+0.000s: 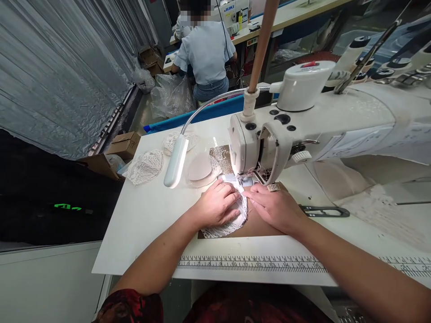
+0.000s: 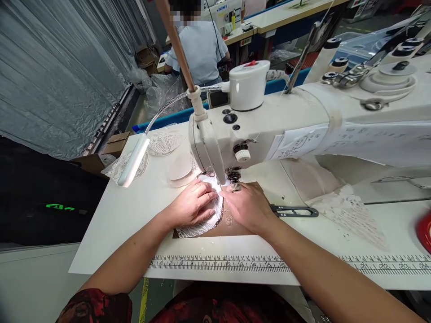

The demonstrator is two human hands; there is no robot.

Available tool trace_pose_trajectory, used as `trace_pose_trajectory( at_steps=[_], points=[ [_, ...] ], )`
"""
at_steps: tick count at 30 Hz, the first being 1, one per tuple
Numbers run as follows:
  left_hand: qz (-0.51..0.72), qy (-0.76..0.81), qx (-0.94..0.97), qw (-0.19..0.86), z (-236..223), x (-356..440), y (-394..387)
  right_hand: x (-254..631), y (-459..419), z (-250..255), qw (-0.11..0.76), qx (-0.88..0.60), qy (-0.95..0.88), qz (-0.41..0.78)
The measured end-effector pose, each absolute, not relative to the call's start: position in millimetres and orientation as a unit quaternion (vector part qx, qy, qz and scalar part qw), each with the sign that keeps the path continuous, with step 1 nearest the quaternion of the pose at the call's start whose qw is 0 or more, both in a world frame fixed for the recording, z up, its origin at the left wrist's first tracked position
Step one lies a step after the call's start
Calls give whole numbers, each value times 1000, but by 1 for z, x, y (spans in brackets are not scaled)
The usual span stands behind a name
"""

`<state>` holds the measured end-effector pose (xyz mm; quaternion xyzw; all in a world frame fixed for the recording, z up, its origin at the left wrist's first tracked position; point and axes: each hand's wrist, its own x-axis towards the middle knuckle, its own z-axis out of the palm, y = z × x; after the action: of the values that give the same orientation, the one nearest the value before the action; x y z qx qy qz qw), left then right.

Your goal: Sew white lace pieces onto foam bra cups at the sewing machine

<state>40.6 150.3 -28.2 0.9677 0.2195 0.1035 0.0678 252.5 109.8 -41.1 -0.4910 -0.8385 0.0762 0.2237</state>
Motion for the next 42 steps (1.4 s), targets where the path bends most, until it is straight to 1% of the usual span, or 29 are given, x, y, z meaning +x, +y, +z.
trace_pose_trajectory(
  at_steps=[4, 8, 15, 21, 30, 42],
  points=[
    [115, 221, 966, 76, -30, 39, 153, 251, 109, -44, 194, -487, -852, 18],
    [121, 222, 964, 79, -33, 38, 157, 249, 110, -47, 175, -495, -851, -15],
    [128, 245, 959, 67, -34, 36, 161, 246, 110, -46, 169, -505, -846, -16],
    [142, 223, 964, 25, -32, 39, 159, 247, 110, -46, 179, -499, -848, -7],
    [115, 197, 973, 38, -37, 37, 165, 247, 110, -44, 178, -503, -846, 2],
    [119, 226, 967, 8, -46, 41, 161, 242, 111, -50, 181, -528, -826, -77]
  ],
)
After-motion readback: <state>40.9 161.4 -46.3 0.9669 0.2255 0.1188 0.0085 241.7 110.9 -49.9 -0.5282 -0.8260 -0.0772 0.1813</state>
